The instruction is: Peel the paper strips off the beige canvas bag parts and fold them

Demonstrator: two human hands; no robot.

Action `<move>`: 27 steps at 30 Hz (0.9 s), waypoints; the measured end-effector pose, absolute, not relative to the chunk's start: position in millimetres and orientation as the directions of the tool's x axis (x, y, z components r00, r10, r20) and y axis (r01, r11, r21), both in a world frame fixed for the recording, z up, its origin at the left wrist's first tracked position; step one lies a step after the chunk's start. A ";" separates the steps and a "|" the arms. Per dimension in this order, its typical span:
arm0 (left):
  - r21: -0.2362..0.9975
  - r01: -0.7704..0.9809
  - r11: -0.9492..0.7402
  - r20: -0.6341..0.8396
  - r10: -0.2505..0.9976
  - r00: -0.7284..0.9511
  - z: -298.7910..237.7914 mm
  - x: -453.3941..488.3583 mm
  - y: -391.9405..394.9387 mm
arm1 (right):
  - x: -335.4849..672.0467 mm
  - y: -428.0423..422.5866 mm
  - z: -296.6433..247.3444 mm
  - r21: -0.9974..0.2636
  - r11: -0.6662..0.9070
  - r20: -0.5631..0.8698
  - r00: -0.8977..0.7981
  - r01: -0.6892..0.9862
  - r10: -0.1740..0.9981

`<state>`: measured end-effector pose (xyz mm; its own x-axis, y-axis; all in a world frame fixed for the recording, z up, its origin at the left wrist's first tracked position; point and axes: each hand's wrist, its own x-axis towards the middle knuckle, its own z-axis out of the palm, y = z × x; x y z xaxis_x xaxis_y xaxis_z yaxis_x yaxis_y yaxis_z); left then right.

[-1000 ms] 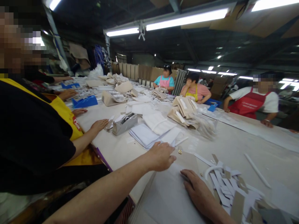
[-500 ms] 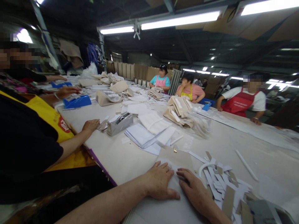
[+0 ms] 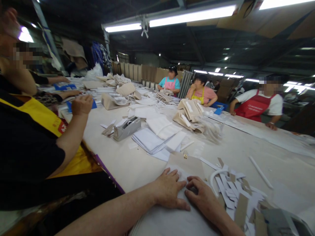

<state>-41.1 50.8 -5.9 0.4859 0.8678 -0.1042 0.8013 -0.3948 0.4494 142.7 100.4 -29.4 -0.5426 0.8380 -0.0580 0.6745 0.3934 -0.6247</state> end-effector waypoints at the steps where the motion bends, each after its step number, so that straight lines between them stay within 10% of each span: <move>1: 0.447 0.802 -0.397 -0.107 0.866 0.488 -6.0 -41.1 50.9 | 142.4 100.7 -30.1 -0.618 0.398 -0.052 -0.541 0.677 0.839; 27: 0.447 0.808 -0.384 -0.097 0.877 0.471 -13.7 -39.8 51.5 | 155.0 91.8 -30.2 -0.739 0.422 0.009 -0.619 0.525 0.785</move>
